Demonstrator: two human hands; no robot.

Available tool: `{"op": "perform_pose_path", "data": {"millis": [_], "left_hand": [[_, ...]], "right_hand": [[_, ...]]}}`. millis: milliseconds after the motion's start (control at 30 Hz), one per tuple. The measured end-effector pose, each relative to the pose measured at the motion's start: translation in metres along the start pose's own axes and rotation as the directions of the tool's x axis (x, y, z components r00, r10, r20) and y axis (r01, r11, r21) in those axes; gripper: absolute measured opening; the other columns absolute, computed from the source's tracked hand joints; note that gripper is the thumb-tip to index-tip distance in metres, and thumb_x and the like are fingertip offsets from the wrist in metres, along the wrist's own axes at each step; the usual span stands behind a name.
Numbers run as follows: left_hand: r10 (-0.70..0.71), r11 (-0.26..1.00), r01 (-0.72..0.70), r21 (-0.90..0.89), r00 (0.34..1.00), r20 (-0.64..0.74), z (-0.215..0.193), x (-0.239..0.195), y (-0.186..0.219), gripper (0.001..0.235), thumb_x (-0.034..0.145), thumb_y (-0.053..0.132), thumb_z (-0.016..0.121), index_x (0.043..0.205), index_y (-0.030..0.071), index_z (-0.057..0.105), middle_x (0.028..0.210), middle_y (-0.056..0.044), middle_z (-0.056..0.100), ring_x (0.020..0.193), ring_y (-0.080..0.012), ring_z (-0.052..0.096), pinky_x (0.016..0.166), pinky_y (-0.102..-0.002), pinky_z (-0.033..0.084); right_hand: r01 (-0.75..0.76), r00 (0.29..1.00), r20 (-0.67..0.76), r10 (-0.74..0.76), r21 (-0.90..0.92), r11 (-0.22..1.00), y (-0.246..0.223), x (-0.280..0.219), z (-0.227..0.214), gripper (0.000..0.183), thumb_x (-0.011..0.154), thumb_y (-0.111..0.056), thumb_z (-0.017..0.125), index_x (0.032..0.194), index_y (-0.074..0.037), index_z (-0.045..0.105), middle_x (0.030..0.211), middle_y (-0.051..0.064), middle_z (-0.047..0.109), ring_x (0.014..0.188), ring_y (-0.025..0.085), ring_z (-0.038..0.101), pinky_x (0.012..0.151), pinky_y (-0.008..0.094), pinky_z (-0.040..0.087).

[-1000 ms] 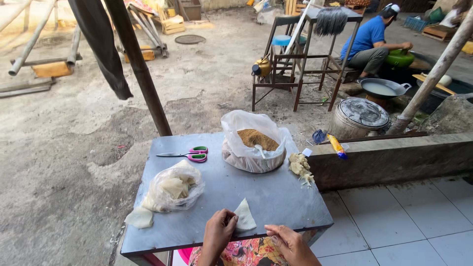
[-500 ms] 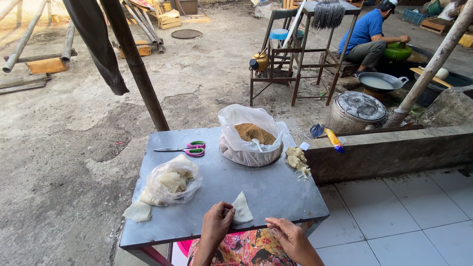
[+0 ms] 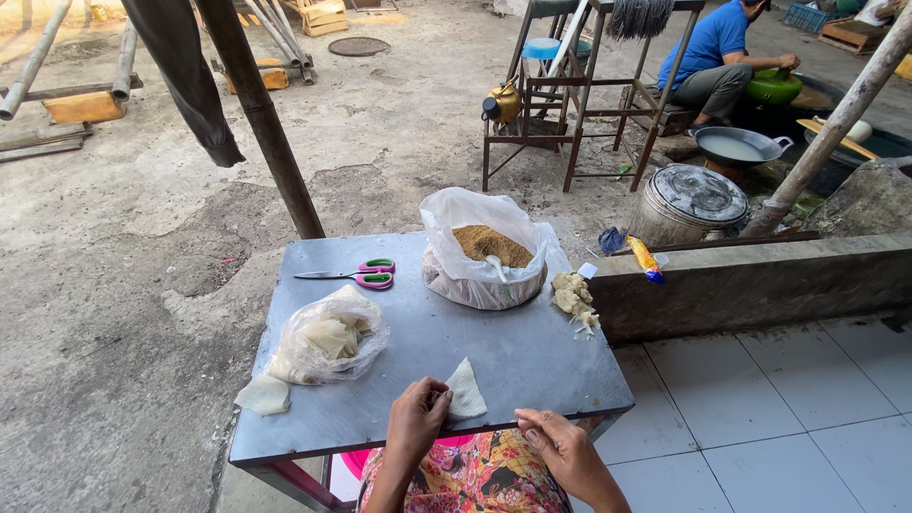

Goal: The person takes triangular dough sheets from a plastic bag, adds filling with a spoon, and rolls the dough into cylinders by hand.

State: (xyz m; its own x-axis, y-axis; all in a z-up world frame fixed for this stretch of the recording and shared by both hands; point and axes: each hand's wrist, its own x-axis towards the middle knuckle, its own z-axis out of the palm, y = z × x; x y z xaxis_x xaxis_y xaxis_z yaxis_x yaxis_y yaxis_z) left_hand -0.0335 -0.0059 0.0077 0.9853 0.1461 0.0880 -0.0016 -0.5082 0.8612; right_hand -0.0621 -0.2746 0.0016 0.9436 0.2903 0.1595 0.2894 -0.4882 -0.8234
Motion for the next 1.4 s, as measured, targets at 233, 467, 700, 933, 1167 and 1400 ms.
{"op": "perform_pose_path", "data": {"millis": [233,467,700,933,1167,1400], "left_hand": [[-0.005,1.000,0.005,0.020,1.000,0.004,-0.001,-0.002,0.001,0.021,0.089,0.023,0.073,0.098,0.004,0.073,0.087,-0.010,0.073,0.078,-0.0197,0.072,0.073,-0.034,0.057],[0.022,1.000,-0.022,-0.020,0.999,-0.025,0.000,-0.003,-0.003,0.020,0.088,0.021,0.073,0.097,0.003,0.073,0.087,-0.010,0.073,0.077,-0.0210,0.071,0.072,-0.035,0.056],[0.090,0.995,-0.092,-0.039,0.994,-0.065,0.000,-0.004,-0.006,0.020,0.088,0.020,0.073,0.097,0.002,0.072,0.087,-0.012,0.071,0.076,-0.0251,0.069,0.071,-0.036,0.055],[0.139,0.990,-0.140,-0.005,0.986,-0.096,0.000,-0.009,-0.015,0.018,0.090,0.020,0.075,0.097,0.004,0.072,0.088,-0.013,0.069,0.078,-0.0281,0.069,0.070,-0.038,0.054],[0.177,0.982,-0.183,-0.048,0.978,-0.112,-0.001,-0.011,-0.017,0.017,0.092,0.019,0.074,0.099,0.005,0.071,0.089,-0.013,0.069,0.078,-0.0269,0.070,0.070,-0.036,0.055],[0.144,0.987,-0.148,-0.054,0.987,-0.071,-0.005,-0.014,-0.013,0.017,0.093,0.020,0.072,0.100,0.005,0.073,0.090,-0.012,0.070,0.075,-0.0241,0.070,0.068,-0.036,0.055]], "right_hand": [[0.056,0.997,-0.055,-0.060,-0.067,0.996,0.001,0.002,-0.009,0.033,0.094,-0.015,0.063,0.127,-0.010,0.069,0.112,0.008,0.078,0.106,0.019,0.077,0.084,0.033,0.062],[0.105,0.989,-0.092,-0.111,-0.069,0.992,0.006,0.002,-0.015,0.033,0.095,-0.012,0.063,0.127,-0.008,0.069,0.113,0.009,0.078,0.105,0.019,0.077,0.086,0.033,0.063],[0.112,0.984,-0.128,-0.120,-0.067,0.991,-0.006,-0.001,-0.017,0.030,0.095,-0.011,0.064,0.124,-0.006,0.070,0.112,0.010,0.078,0.103,0.018,0.076,0.083,0.031,0.063],[0.165,0.975,-0.139,-0.172,-0.060,0.984,-0.015,-0.009,-0.012,0.028,0.097,-0.006,0.063,0.125,-0.003,0.069,0.112,0.012,0.076,0.104,0.020,0.075,0.085,0.031,0.061],[0.147,0.979,-0.130,-0.156,-0.072,0.986,-0.019,-0.007,-0.013,0.027,0.100,-0.003,0.063,0.126,-0.001,0.068,0.112,0.013,0.075,0.105,0.021,0.074,0.089,0.031,0.060],[0.140,0.980,-0.129,-0.150,-0.084,0.987,-0.020,-0.008,-0.014,0.026,0.101,-0.001,0.062,0.126,-0.002,0.068,0.114,0.014,0.074,0.108,0.021,0.074,0.092,0.032,0.062]]}}
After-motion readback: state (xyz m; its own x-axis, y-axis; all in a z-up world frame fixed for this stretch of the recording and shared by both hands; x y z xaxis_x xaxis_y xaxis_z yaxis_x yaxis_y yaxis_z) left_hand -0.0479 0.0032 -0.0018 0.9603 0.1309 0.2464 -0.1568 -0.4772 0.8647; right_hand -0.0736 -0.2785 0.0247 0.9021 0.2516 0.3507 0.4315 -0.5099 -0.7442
